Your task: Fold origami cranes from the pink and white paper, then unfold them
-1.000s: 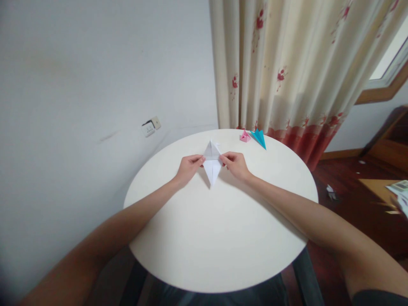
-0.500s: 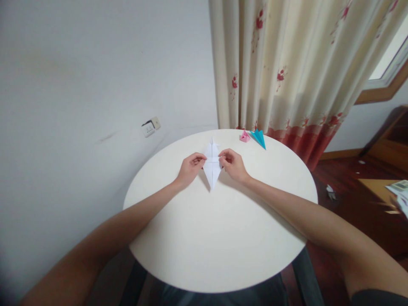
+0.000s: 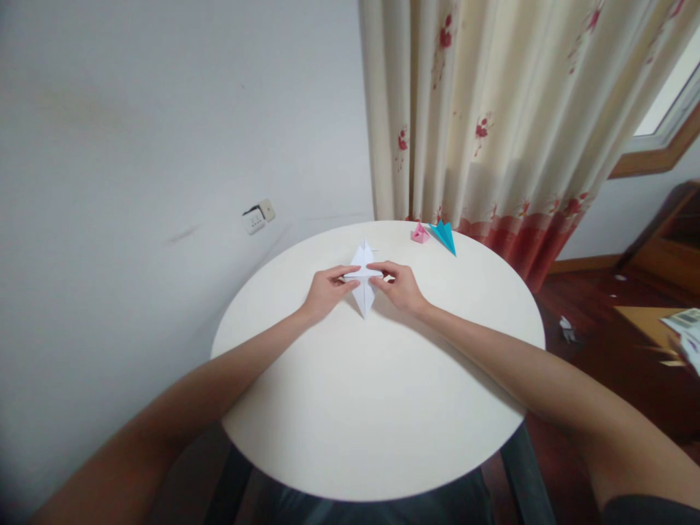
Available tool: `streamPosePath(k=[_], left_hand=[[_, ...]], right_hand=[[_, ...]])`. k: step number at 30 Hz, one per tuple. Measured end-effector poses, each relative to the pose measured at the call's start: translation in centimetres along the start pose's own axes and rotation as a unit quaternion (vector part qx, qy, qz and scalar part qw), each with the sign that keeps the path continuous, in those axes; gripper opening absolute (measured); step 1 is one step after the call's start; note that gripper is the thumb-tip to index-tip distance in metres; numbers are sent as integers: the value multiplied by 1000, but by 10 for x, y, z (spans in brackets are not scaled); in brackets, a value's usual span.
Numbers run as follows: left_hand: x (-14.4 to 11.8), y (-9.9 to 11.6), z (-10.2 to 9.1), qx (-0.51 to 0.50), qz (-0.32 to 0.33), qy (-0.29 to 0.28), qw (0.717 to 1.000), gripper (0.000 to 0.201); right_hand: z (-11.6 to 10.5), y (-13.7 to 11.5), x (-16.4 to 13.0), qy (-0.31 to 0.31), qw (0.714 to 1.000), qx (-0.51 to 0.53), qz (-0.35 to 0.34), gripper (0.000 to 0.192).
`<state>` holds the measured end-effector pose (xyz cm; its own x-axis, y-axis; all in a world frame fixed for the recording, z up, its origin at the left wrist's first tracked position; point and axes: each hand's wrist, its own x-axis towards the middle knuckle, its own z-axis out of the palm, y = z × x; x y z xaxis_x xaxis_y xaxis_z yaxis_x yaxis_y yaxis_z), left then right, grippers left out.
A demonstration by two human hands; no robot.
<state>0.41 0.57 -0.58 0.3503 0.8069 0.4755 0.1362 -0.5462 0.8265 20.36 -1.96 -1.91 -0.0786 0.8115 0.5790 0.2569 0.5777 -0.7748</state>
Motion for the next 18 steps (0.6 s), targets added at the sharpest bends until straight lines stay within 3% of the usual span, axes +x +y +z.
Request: streamPosePath(k=[5,13,18], left_hand=[[0,4,0,33,4,19,999,38],[-1,8,1,87,44,57,994,18],[-3,13,1,77,40,-2,996,19]], right_hand=[[-1,-7,-2,5,1000,-17,-17,35],[-3,-11,0,18,998,-39,-38,23],[-6,-12,2,6,1000,-10,-28,24]])
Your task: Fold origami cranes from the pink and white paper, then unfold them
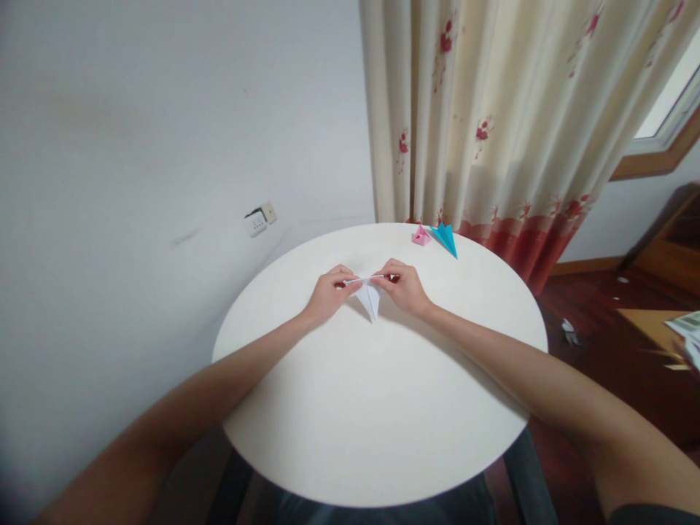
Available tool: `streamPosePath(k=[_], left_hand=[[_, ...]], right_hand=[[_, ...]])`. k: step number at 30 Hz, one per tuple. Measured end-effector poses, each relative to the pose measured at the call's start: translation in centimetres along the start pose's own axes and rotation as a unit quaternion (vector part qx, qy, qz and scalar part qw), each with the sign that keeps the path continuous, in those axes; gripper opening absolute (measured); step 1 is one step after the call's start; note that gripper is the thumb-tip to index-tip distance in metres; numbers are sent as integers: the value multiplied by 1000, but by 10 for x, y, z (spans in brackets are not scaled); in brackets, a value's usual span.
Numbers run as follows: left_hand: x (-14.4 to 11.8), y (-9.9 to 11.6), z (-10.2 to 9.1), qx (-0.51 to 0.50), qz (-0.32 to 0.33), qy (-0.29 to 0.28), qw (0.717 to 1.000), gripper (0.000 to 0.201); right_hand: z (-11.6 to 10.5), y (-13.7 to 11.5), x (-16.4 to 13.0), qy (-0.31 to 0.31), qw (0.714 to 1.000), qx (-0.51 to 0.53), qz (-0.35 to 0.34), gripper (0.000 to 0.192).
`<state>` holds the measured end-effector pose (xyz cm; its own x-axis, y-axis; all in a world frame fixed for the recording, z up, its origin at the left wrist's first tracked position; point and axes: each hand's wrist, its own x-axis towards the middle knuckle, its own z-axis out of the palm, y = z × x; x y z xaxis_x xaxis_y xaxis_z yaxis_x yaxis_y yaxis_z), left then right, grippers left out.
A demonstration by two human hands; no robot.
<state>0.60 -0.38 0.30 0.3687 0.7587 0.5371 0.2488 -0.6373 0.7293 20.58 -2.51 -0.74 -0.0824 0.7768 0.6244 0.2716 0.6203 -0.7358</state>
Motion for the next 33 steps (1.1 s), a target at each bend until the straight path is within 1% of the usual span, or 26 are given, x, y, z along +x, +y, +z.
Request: streamPosePath(k=[2,4,9,12,16,19,21,23,25,27,28,30,33], left_hand=[[-1,3,0,-11,-8,-31,999,22],[-3,6,0,-15,-14,-47,999,25],[-5,14,1,-15,-20,-52,998,31],[-5,16,1,-36,-47,-39,997,34],[-3,13,3,-77,-100,-5,992,37],[-1,9,4,-115,-133,14,984,37],[-2,7,5,-160,-158,-1,975,38],[-3,5,5,-196,-183,-32,963,40],[-5,2,5,-202,-207,-69,955,42],[-6,-1,5,-195,-223,-85,951,42],[-6,-3,5,-195,-228,-80,951,41],[-6,-6,6,-211,-229,-54,949,40],[-5,-9,6,-266,-228,-23,936,39]], right_hand=[[0,-2,0,-21,1000,10,-3,23],[0,-4,0,-38,999,18,-3,23],[3,-6,0,-42,999,23,17,24],[7,-3,1,-45,996,52,55,27],[11,-1,-1,-94,982,114,118,30],[13,-4,-4,-116,968,137,174,30],[13,-4,-5,-120,962,140,200,31],[14,-3,-7,-115,964,128,205,30],[14,-1,-7,-111,968,108,197,30],[14,1,-7,-107,973,90,183,30],[14,1,-7,-104,975,80,178,29],[12,1,-6,-103,977,60,176,28],[9,-1,-5,-116,973,62,191,28]])
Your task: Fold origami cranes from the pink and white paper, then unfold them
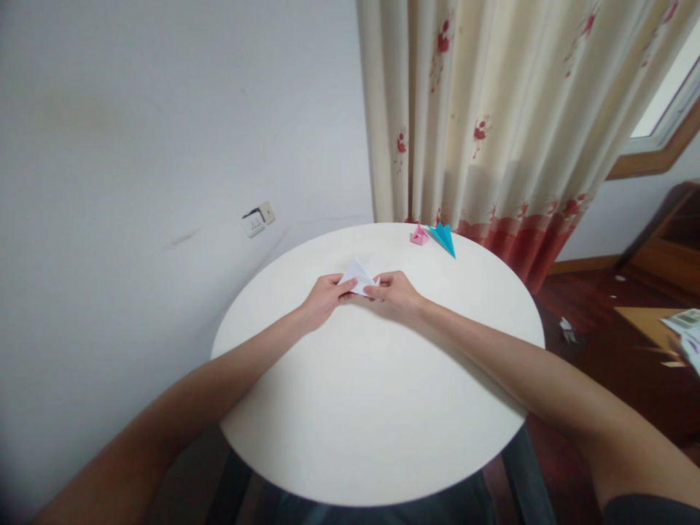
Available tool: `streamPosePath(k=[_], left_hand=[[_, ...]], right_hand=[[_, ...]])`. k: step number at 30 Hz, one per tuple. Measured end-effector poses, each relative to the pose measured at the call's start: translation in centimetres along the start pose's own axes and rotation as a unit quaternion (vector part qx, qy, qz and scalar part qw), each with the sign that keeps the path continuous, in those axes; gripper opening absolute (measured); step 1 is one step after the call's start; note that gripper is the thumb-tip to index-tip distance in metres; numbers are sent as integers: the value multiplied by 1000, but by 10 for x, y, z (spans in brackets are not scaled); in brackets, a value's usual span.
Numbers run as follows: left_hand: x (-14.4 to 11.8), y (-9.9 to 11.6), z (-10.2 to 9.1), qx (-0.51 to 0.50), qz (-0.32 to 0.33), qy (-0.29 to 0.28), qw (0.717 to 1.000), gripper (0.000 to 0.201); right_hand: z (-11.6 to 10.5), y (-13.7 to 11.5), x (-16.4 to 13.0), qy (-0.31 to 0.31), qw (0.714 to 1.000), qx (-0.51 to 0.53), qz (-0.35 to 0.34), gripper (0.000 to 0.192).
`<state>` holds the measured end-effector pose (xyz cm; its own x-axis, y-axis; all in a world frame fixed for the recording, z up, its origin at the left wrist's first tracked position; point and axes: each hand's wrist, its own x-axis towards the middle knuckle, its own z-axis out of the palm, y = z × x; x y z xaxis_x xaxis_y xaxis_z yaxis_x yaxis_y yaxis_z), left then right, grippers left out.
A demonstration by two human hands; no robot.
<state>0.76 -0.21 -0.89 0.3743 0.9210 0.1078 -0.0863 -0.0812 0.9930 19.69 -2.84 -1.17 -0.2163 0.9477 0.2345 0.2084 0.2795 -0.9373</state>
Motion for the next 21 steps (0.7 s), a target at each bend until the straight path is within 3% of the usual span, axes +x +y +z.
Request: streamPosePath(k=[4,15,21], left_hand=[[0,1,0,-43,-3,-5,999,37],[1,-1,-3,8,-36,-39,999,50],[1,7,-12,37,-8,-65,997,49]], right_hand=[[-2,-4,-1,8,1000,19,0,29],[-6,0,4,120,989,80,-18,32],[-7,2,6,89,995,14,-32,37]])
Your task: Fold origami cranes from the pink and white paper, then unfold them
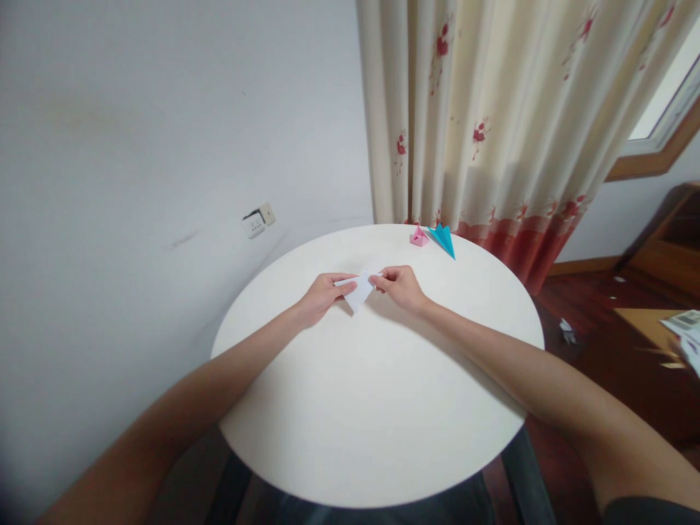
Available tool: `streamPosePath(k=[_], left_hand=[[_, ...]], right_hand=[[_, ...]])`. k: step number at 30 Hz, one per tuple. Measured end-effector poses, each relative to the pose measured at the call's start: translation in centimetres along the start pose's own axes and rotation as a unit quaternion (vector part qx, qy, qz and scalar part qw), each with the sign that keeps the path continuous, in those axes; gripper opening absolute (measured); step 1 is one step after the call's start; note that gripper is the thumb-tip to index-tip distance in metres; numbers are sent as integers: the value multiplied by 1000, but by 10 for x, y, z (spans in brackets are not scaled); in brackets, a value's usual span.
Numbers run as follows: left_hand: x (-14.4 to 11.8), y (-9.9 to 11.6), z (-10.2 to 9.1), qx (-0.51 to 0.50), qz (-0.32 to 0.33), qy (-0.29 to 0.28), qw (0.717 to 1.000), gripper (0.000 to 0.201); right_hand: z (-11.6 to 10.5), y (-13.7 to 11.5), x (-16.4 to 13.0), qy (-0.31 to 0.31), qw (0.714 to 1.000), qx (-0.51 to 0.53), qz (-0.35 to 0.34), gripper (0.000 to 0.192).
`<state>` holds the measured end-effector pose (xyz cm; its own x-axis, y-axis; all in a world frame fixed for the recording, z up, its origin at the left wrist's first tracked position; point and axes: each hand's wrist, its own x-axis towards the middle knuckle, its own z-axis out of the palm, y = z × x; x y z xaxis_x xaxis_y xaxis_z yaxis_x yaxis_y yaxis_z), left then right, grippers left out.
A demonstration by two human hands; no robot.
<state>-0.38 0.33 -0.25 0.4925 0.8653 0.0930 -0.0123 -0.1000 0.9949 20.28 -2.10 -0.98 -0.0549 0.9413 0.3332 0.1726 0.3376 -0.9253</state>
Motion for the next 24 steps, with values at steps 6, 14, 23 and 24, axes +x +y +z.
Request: streamPosePath(k=[6,14,23,24], left_hand=[[-3,0,-1,63,-58,-72,994,44],[-5,-2,18,9,-19,25,999,44],[-4,-3,17,29,-35,27,999,41],[-3,-2,17,46,-38,27,998,41]], right_hand=[[1,4,2,5,999,-40,-31,43],[8,-1,-3,-26,1000,7,-8,46],[12,10,-6,-13,999,-35,1,44],[10,10,-4,-11,999,-36,4,44]])
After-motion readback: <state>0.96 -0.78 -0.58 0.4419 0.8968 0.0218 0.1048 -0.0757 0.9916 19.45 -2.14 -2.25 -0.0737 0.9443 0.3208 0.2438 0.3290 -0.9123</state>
